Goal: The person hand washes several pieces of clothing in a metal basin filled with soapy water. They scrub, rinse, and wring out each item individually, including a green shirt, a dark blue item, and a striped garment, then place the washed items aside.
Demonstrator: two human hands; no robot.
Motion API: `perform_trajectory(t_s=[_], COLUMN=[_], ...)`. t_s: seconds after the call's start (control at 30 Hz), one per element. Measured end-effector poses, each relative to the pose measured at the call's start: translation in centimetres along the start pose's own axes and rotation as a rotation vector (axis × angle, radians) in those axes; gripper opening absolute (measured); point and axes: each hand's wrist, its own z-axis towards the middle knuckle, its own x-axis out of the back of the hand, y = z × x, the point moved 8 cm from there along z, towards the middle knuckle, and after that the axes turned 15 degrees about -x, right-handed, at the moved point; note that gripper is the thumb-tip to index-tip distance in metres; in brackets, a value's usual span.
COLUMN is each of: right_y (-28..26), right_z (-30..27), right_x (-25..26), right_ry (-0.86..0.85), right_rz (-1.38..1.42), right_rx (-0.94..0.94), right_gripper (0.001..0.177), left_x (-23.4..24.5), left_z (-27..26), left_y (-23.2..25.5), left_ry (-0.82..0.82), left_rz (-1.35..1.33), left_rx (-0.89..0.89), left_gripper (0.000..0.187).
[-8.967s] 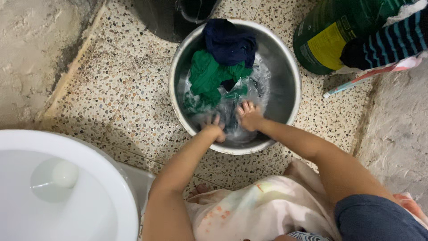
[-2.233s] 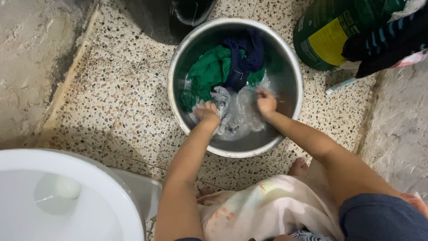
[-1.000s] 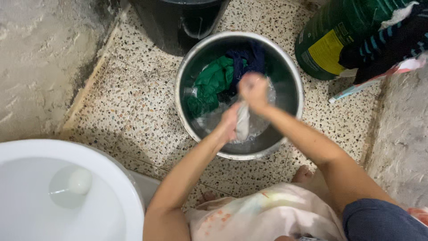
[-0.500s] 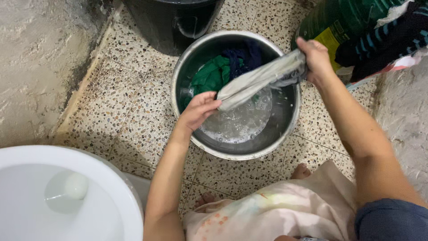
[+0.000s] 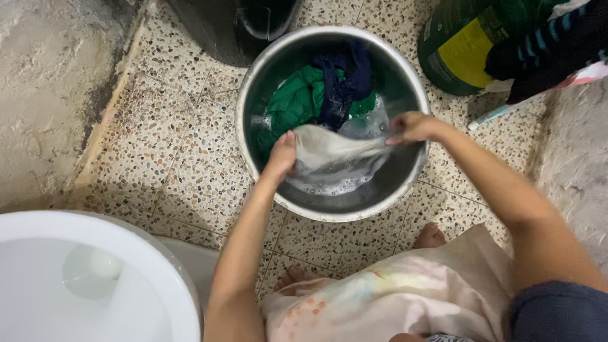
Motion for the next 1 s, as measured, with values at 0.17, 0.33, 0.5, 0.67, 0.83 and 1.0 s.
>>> perform_trajectory(t_s=[0.17, 0.33, 0.5, 0.67, 0.83, 1.0], right_y=[-4.5, -5.7, -3.0, -6.2, -5.2, -3.4], right_z=[4.6, 9.2, 10.7, 7.4, 7.0, 8.7], right_x=[-7.7, -17.3, -13.3, -13.0, -11.5, -9.3], right_ry=[0.476, 0.278, 0.578, 0.789, 0.491, 0.614], right_rz=[-0.068, -0.640, -0.459, -0.778, -0.569, -0.283], right_rx=[0.040, 0.304, -0.012, 0.167, 0.110, -0.048], right_gripper=[0.087, 0.072, 0.076, 0.093, 0.089, 0.105], left_x=[-5.2, -6.6, -1.7, -7.4, -4.7, -5.3], left_z=[2.3, 5.0, 8.7, 8.8, 9.9, 8.6], left_y=[-7.5, -13.7, -14.2, -15.3, -16.6, -15.2], left_ry=[-0.206, -0.343, -0.023, -0.011, -0.098, -0.177], left_rz=[1.024, 1.239, 1.390, 1.705, 1.729, 1.360], left_rx=[0.065, 0.068, -0.032, -0.296, -0.233, -0.048], left_gripper=[0.046, 0.046, 0.048, 0.073, 0.058, 0.049])
